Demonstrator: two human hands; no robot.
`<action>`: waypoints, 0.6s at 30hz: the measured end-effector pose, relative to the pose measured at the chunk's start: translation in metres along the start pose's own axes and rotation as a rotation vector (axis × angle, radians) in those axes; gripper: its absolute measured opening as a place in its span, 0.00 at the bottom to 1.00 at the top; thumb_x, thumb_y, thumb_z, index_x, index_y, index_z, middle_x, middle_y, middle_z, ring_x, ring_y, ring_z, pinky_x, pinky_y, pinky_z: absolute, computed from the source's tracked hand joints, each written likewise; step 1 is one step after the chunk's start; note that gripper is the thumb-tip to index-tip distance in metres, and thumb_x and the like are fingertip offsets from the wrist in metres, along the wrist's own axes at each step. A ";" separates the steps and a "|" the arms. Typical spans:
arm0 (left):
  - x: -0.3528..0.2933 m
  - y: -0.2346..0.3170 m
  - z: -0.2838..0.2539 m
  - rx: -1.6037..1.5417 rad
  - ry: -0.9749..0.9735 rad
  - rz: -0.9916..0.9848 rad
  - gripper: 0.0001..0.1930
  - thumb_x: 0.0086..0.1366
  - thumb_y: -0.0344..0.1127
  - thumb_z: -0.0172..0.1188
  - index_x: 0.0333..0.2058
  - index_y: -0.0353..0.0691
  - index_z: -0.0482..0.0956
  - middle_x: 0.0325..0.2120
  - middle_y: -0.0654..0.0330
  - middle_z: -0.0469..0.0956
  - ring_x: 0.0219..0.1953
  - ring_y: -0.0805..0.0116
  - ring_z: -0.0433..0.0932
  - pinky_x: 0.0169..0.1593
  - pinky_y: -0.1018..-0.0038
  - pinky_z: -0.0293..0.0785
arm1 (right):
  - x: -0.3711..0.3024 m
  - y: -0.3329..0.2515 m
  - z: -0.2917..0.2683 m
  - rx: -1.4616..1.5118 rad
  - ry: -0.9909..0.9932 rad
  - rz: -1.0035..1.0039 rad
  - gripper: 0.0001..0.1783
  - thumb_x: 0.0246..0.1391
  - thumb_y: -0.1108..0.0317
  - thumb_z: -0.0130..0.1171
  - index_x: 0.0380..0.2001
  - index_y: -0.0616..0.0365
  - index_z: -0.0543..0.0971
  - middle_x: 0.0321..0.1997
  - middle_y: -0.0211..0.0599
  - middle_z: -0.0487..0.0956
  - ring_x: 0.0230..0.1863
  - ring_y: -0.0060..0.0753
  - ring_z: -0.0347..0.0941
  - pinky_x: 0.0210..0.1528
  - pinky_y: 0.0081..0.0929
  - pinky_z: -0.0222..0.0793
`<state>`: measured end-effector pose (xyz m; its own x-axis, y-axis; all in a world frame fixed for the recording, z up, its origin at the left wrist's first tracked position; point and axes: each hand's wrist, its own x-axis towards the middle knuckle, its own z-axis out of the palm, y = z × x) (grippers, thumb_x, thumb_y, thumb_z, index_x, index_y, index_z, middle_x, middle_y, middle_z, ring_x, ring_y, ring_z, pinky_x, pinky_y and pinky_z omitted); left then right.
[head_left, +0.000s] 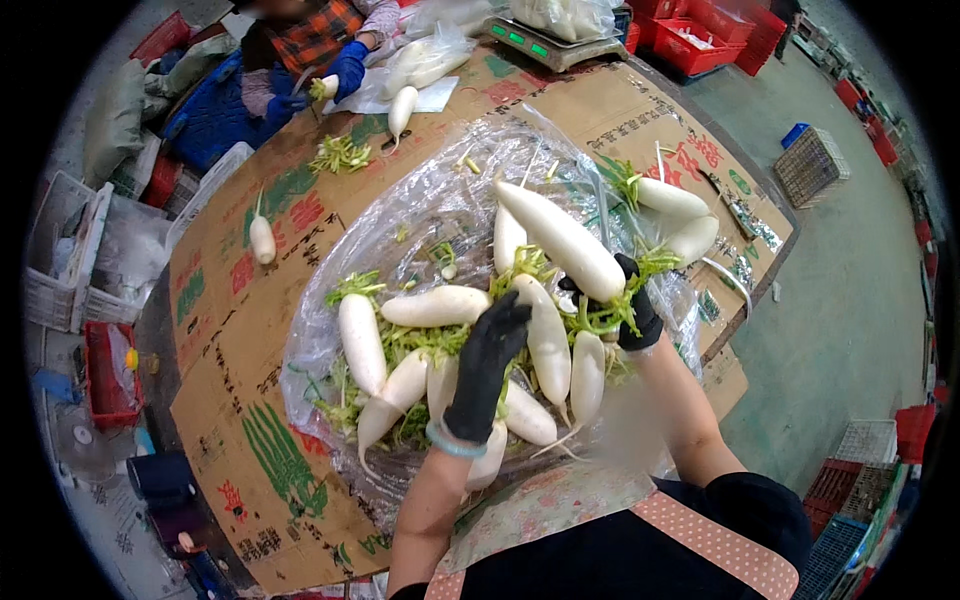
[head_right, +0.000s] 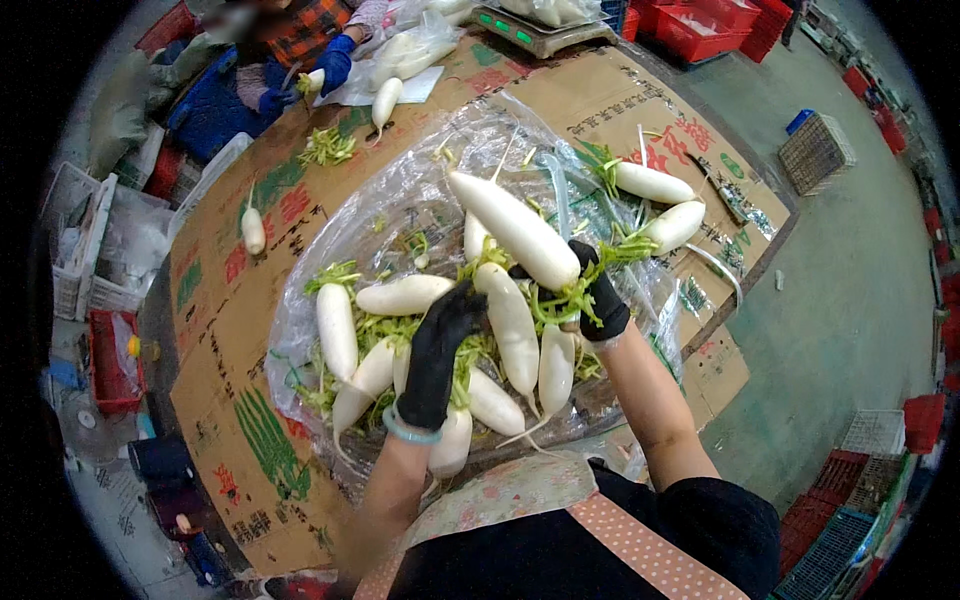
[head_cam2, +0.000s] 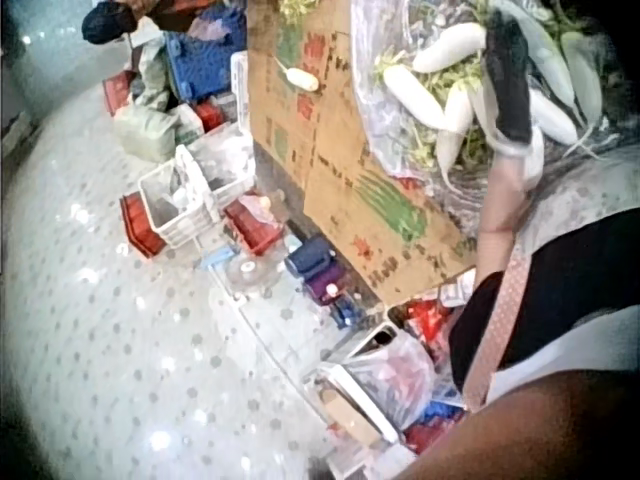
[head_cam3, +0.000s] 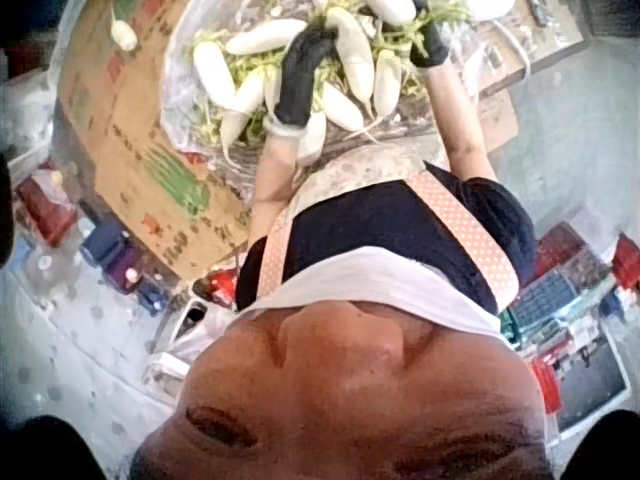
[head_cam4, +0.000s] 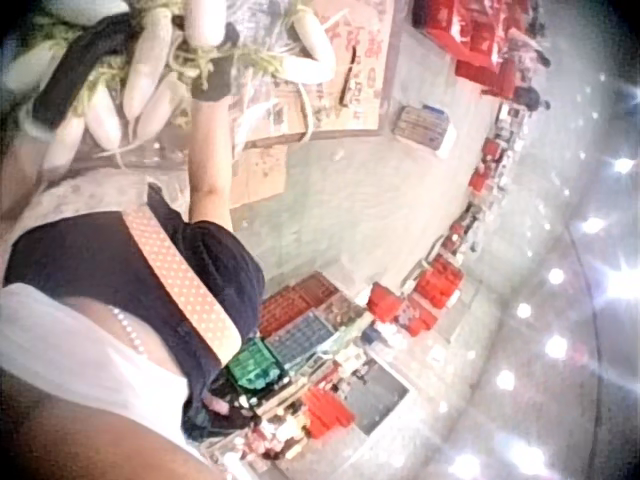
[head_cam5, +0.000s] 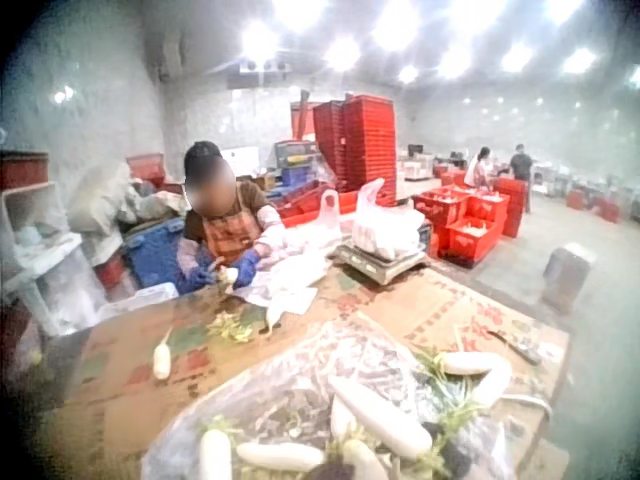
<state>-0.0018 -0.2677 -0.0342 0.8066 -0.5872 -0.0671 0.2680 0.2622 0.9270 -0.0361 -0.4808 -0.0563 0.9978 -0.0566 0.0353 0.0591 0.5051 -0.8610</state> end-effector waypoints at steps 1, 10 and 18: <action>0.012 -0.004 0.002 -0.189 0.029 -0.075 0.21 0.65 0.32 0.43 0.57 0.37 0.58 0.48 0.59 0.67 0.51 0.71 0.67 0.54 0.76 0.63 | -0.005 0.007 -0.003 0.249 -0.098 0.118 0.18 0.53 0.72 0.49 0.47 0.67 0.69 0.40 0.43 0.76 0.39 0.29 0.74 0.37 0.25 0.75; -0.010 0.022 0.024 0.207 0.320 0.212 0.21 0.53 0.30 0.61 0.45 0.33 0.67 0.36 0.59 0.72 0.36 0.70 0.72 0.42 0.74 0.69 | -0.041 -0.004 0.038 -0.769 0.225 0.015 0.14 0.48 0.66 0.59 0.39 0.60 0.77 0.31 0.35 0.79 0.31 0.20 0.72 0.36 0.24 0.68; -0.057 0.013 0.035 0.537 0.174 0.131 0.24 0.51 0.30 0.63 0.47 0.31 0.66 0.39 0.54 0.73 0.39 0.67 0.72 0.43 0.73 0.69 | -0.033 -0.040 0.077 -1.511 -0.054 -0.556 0.16 0.38 0.67 0.59 0.36 0.50 0.76 0.25 0.39 0.74 0.26 0.41 0.73 0.26 0.34 0.67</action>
<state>-0.0623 -0.2575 -0.0058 0.9020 -0.4296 0.0437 -0.1086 -0.1276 0.9859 -0.0686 -0.4331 0.0161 0.8661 0.1120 0.4872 0.3459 -0.8379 -0.4223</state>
